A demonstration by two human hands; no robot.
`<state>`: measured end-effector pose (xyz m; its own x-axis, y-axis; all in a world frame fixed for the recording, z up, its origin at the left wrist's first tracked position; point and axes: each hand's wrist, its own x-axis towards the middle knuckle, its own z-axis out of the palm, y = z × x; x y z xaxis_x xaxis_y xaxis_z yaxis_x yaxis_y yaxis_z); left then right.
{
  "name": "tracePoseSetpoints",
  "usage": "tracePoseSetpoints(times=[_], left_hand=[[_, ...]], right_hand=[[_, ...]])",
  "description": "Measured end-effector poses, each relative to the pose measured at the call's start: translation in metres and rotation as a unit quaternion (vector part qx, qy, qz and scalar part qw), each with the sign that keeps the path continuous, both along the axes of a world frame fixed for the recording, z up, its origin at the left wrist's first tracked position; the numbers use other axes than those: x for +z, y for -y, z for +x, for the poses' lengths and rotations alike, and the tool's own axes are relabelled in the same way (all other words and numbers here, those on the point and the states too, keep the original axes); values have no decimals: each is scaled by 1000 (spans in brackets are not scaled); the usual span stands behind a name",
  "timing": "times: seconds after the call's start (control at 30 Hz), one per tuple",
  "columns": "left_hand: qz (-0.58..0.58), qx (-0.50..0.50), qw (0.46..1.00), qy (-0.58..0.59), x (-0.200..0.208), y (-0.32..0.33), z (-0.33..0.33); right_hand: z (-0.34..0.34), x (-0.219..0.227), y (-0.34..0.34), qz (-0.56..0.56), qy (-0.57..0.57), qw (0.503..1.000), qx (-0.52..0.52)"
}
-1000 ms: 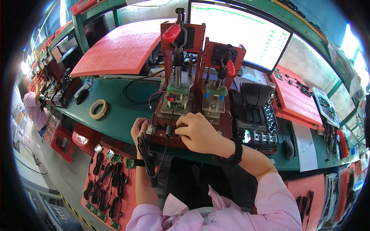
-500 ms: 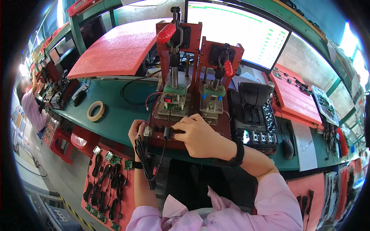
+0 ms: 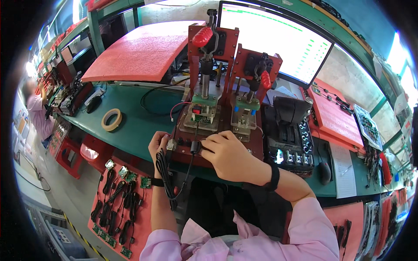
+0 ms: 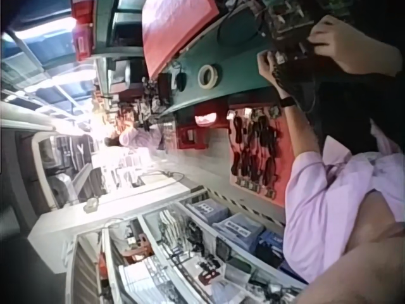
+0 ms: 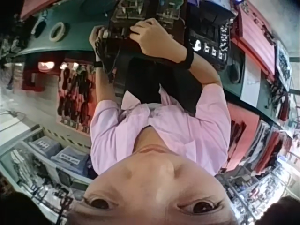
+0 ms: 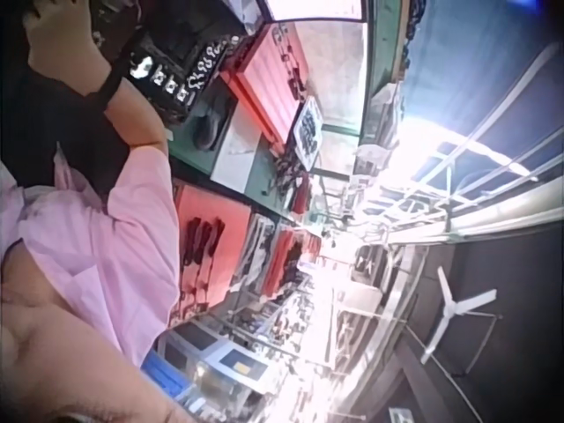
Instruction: Test electronic printed circuit boards using a specialized testing fixture and computer monitor interface.
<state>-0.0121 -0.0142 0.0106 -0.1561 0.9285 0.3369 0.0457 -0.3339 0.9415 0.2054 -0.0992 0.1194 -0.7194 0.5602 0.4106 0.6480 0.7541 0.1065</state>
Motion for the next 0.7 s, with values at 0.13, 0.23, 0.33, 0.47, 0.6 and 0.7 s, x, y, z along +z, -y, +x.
tracePoseSetpoints(times=[0.13,0.23,0.33,0.47,0.6,0.7], left_hand=[[-2,2,1000,-7,-1,0,1],[9,5,1000,-24,-2,-1,0],[6,14,1000,-23,-2,-1,2],[47,31,998,3,-7,-7,4],[51,21,998,16,-9,-9,2],[53,22,998,18,-5,-4,5]], right_hand=[[1,-1,-3,3,-10,1000,16],[0,-1,0,-45,-12,999,-4],[0,-4,1,-30,-2,999,-14],[1,0,-3,-32,-29,999,0],[1,5,-9,-32,-86,996,9],[-5,14,-13,-46,-153,987,-2]])
